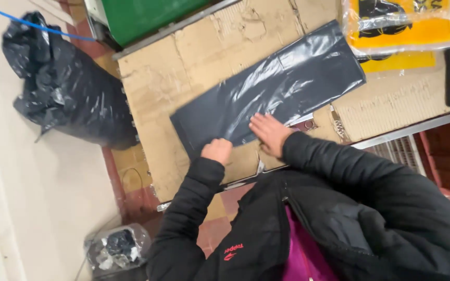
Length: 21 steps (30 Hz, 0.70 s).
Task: The recorder folds black plastic bags and inserts them into yellow branded packaging sleeves.
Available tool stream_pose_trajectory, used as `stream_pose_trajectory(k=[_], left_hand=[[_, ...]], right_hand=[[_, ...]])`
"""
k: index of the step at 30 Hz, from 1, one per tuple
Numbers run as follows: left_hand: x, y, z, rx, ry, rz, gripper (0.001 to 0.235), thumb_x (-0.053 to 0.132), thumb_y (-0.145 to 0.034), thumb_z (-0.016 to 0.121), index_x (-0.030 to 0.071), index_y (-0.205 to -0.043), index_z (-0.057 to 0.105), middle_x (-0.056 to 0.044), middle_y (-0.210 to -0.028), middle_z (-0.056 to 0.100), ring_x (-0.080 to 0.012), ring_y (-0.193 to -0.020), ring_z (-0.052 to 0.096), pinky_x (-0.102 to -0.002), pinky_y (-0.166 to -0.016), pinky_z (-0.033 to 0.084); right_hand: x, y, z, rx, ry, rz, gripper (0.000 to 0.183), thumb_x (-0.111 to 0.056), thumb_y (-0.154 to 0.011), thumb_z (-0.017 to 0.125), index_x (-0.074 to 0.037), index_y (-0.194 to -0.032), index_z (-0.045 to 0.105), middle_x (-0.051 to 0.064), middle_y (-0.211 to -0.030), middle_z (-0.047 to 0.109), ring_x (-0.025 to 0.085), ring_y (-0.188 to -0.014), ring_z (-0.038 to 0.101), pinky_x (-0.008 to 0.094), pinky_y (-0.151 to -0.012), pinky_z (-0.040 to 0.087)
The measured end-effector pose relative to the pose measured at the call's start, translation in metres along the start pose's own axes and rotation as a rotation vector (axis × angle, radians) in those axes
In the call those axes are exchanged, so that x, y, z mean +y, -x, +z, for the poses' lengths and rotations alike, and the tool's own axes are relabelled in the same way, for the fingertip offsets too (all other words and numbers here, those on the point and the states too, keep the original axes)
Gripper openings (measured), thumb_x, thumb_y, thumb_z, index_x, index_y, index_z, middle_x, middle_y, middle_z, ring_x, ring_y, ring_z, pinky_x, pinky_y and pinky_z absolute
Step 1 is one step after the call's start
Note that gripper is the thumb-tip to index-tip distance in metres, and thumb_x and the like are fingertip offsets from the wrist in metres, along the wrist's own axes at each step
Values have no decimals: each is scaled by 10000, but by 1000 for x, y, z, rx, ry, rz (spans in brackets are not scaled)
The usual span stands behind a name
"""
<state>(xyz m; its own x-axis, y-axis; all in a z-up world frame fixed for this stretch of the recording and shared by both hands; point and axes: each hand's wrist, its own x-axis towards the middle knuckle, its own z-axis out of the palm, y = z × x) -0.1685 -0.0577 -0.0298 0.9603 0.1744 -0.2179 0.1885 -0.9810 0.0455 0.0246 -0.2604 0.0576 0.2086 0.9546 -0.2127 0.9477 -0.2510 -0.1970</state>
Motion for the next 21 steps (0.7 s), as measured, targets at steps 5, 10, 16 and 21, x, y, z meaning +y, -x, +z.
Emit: stream_pose_trajectory(k=[5,10,16,21], left_hand=[[55,-26,-136,-192,626,522,230,283,-822,708,57,-775,715,-127,-763,688,-344,-762,697,-443,-683,541],[3,-149,-4,-427,1308,210,462,431,-979,459,32,-942,688,-105,-903,730,-228,-868,711,-344,-718,502],[-27,-184,63,-101,1397,-49,593,541,-1033,376,40,-1067,692,-102,-984,751,-240,-889,712,-359,-755,509],[5,-177,37,327,871,40,441,457,-1029,581,23,-1041,661,-197,-909,709,-397,-844,663,-465,-742,532]], right_hand=[[8,26,68,323,-213,-220,696,-193,-637,758,10,-1284,602,197,-1357,596,375,-1353,506,524,-1131,356],[80,52,210,442,-1208,288,262,-119,-920,650,-59,-1159,739,68,-1086,768,186,-1014,689,361,-961,534],[114,67,184,587,-1924,542,218,-62,-966,683,-18,-1176,720,31,-1069,768,135,-959,709,290,-883,556],[113,83,176,456,-1904,539,260,6,-912,681,-29,-1170,683,23,-962,751,109,-790,679,266,-696,526]])
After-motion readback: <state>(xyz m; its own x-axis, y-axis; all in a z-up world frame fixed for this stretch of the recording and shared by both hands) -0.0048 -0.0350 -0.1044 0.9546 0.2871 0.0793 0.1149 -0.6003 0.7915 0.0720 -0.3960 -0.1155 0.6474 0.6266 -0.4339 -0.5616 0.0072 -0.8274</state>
